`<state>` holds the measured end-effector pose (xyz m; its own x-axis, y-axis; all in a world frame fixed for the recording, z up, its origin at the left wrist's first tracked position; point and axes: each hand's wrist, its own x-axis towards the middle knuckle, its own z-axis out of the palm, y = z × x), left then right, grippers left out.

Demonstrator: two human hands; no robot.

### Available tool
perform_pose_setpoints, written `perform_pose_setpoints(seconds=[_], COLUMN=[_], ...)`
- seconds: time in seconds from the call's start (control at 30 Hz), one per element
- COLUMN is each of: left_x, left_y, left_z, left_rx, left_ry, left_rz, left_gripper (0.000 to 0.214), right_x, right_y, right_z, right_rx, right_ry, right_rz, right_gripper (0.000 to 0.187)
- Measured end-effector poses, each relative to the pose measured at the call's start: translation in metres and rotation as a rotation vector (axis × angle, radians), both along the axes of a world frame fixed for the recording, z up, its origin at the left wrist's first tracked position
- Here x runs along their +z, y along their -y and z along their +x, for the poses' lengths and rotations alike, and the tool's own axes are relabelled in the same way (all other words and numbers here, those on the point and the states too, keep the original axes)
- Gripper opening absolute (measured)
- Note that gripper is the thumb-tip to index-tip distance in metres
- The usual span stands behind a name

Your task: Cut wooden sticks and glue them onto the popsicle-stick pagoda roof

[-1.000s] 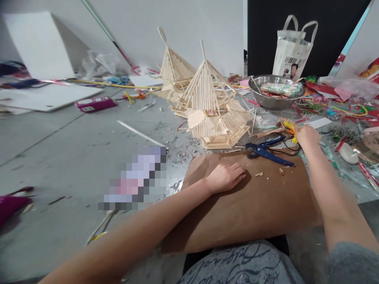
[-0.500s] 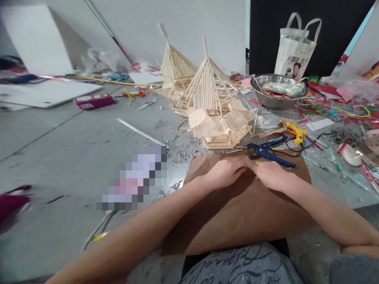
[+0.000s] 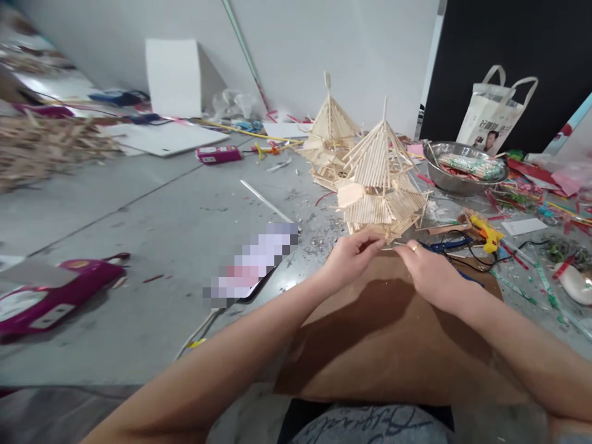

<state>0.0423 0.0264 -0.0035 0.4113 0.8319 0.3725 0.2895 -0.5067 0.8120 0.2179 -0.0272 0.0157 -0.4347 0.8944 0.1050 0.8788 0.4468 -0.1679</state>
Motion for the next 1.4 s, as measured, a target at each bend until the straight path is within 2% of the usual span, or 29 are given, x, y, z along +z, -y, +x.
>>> perform_pose_setpoints(seconds=[0.1, 0.2, 0.33, 0.43, 0.67, 0.83, 0.93, 1.1, 1.4], left_x=[0.006, 0.016, 0.028, 0.032, 0.036, 0.033, 0.03, 0.028, 0.032], left_y=[0.0, 0.0, -0.003, -0.007, -0.016, -0.03, -0.04, -0.049, -0.056], left_z=[-0.001, 0.0, 0.002, 0.005, 0.016, 0.02, 0.021, 0.023, 0.025], left_rx=[-0.016, -0.031, -0.032, -0.009, 0.079, 0.281, 0.367, 0.409, 0.405], left_ry=[0.241, 0.454, 0.6, 0.663, 0.809, 0.993, 1.021, 0.992, 1.023], left_rz=[-0.213, -0.399, -0.44, -0.405, -0.376, -0.383, -0.428, -0.483, -0.529], left_gripper=[0.019, 0.023, 0.022, 0.023, 0.029, 0.024, 0.021, 0.019, 0.016], right_x=[0.027, 0.042, 0.044, 0.043, 0.052, 0.059, 0.06, 0.058, 0.053], right_y=[-0.018, -0.04, -0.061, -0.067, -0.076, -0.08, -0.081, -0.083, -0.082], right_z=[-0.015, -0.03, -0.043, -0.047, -0.051, -0.049, -0.046, -0.042, -0.037], right_rx=[0.07, 0.032, -0.03, -0.045, -0.043, -0.048, -0.052, -0.075, -0.041], right_ry=[-0.33, -0.576, -0.868, -0.98, -1.029, -1.027, -0.99, -0.922, -0.856], right_rz=[0.172, 0.243, 0.139, 0.103, 0.141, 0.163, 0.149, 0.173, 0.157], right_gripper=[0.022, 0.012, 0.009, 0.011, 0.013, 0.012, 0.01, 0.006, 0.008])
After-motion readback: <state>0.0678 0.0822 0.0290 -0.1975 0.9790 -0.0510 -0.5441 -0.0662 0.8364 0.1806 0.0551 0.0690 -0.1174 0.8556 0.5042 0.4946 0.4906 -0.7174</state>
